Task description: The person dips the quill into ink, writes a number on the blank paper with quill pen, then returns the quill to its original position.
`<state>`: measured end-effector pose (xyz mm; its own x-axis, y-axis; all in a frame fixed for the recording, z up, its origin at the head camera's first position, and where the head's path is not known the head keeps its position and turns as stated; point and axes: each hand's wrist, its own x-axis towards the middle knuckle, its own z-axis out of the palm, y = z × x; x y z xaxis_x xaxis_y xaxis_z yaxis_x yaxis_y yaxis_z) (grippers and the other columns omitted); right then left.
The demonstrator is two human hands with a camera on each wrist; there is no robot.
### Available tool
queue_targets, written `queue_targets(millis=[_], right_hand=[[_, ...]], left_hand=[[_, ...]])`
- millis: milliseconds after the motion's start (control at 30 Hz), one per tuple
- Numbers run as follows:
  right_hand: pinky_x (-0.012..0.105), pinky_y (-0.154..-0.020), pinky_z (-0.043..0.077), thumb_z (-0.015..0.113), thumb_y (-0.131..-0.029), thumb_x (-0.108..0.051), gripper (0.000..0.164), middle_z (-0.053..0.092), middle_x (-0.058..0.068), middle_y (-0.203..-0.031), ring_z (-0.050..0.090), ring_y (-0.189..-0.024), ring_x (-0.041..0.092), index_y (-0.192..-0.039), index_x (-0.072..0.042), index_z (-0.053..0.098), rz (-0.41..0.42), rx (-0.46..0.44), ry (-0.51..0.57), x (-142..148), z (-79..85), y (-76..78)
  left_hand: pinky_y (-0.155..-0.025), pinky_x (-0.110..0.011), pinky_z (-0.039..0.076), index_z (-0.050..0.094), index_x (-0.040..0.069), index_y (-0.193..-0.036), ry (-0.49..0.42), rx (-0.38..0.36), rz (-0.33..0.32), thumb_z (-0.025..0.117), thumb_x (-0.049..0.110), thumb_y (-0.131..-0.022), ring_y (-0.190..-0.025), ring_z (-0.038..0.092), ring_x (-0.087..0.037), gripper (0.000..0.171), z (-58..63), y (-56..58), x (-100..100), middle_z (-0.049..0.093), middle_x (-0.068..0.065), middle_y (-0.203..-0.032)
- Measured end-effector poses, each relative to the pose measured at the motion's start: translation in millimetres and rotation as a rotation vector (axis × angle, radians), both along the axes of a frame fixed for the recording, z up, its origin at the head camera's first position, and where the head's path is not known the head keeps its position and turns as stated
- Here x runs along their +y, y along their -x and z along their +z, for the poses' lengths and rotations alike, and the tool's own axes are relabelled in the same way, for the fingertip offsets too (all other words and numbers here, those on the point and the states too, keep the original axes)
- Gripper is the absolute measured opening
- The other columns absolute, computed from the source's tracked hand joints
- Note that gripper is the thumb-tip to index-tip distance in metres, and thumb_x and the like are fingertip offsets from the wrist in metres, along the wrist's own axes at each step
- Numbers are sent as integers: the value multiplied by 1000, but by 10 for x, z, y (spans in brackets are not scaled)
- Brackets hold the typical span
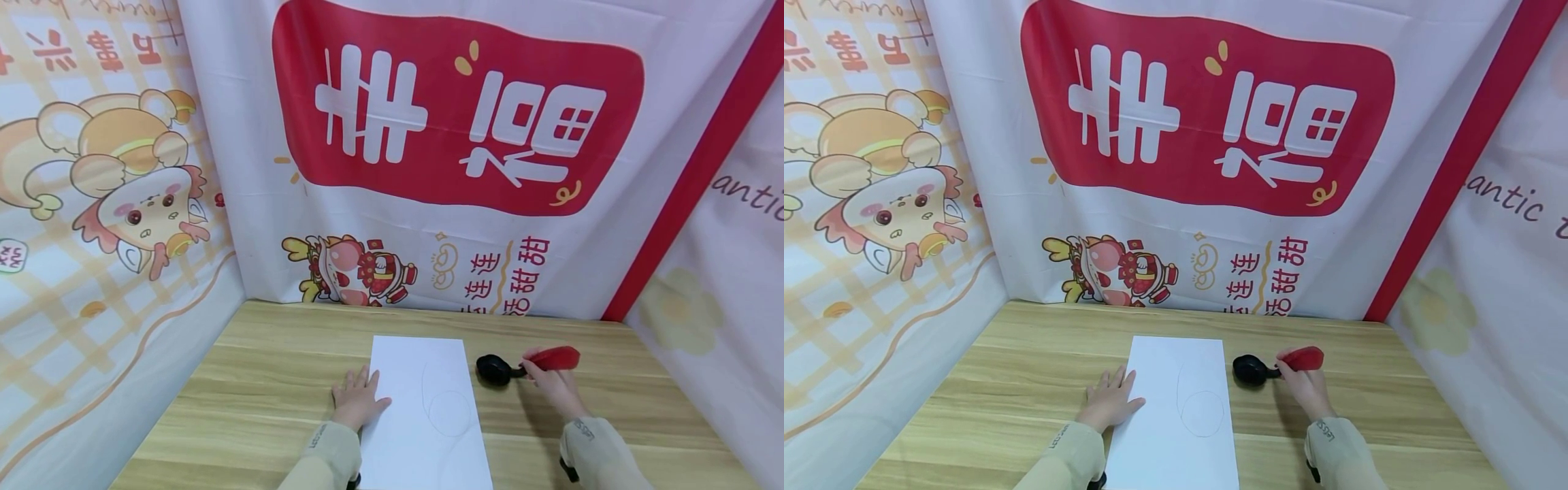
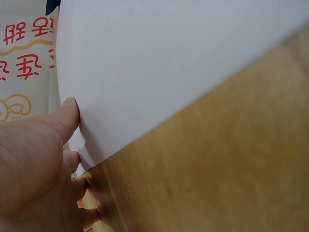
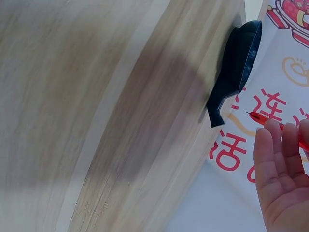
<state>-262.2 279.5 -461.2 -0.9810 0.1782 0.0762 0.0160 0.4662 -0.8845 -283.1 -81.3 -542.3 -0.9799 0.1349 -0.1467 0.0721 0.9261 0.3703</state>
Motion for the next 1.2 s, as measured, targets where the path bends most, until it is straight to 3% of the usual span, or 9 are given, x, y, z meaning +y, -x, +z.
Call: queue_targets(millis=[100, 300, 400, 567, 667, 867, 1100, 1200], right_hand=[[28, -59, 50, 57, -90, -8, 20, 62, 9, -77, 59, -70, 23, -103, 7, 58, 19, 49, -17, 23, -20, -7], [21, -55, 48, 61, -84, 6, 8, 62, 13, -79, 56, -64, 12, -93, 7, 62, 105, 277, -57, 39, -65, -52], [18, -59, 48, 63, -83, 5, 11, 63, 17, -86, 57, -70, 10, -94, 7, 63, 118, 326, -79, 55, -78, -67], [11, -70, 44, 65, -81, 6, 11, 64, 17, -91, 60, -82, 19, -93, 4, 65, 166, 409, -181, 102, -110, -60], [17, -75, 46, 65, -81, 6, 13, 65, 15, -91, 60, -85, 25, -93, 3, 66, 181, 400, -275, 114, -96, -65], [45, -79, 49, 63, -82, 5, 19, 65, 15, -96, 60, -89, 30, -100, 6, 64, 210, 320, -380, 148, -100, -60], [38, -68, 53, 66, -77, 9, 26, 66, 13, -93, 63, -79, 21, -102, 1, 65, 290, 405, -581, 163, -173, -47], [40, -68, 53, 69, -74, 9, 27, 66, 13, -93, 63, -80, 23, -100, 1, 66, 297, 447, -639, 166, -198, -52]], left_hand=[[-97, -70, 1, 35, 11, -143, -5, 3, 0, 52, 50, -89, -134, 6, -44, 68, 16, -14, 0, 17, -15, -151], [-97, -70, 2, 35, 11, -142, -10, 28, -7, 52, 49, -89, -134, 6, -44, 68, 17, -33, -4, 18, -15, -150], [-97, -69, 2, 35, 11, -143, -6, 29, -8, 52, 49, -89, -134, 6, -44, 68, 19, -40, -1, 18, -15, -150], [-98, -69, 2, 34, 10, -143, -15, 20, -3, 53, 47, -89, -134, 5, -44, 67, 56, -62, 9, 18, -16, -150], [-98, -69, 2, 34, 11, -143, -18, 16, -1, 53, 48, -89, -134, 5, -44, 68, 47, -56, 7, 18, -15, -150], [-97, -70, 1, 34, 11, -143, -18, 17, -2, 52, 49, -89, -134, 5, -44, 68, 5, -23, -2, 17, -15, -150], [-97, -70, 1, 34, 11, -143, -15, 26, -4, 52, 49, -89, -134, 6, -44, 68, -10, -13, -5, 17, -15, -150], [-97, -70, 1, 35, 10, -143, -20, 27, -6, 52, 48, -89, -134, 6, -45, 67, -7, -15, -3, 16, -16, -150]])
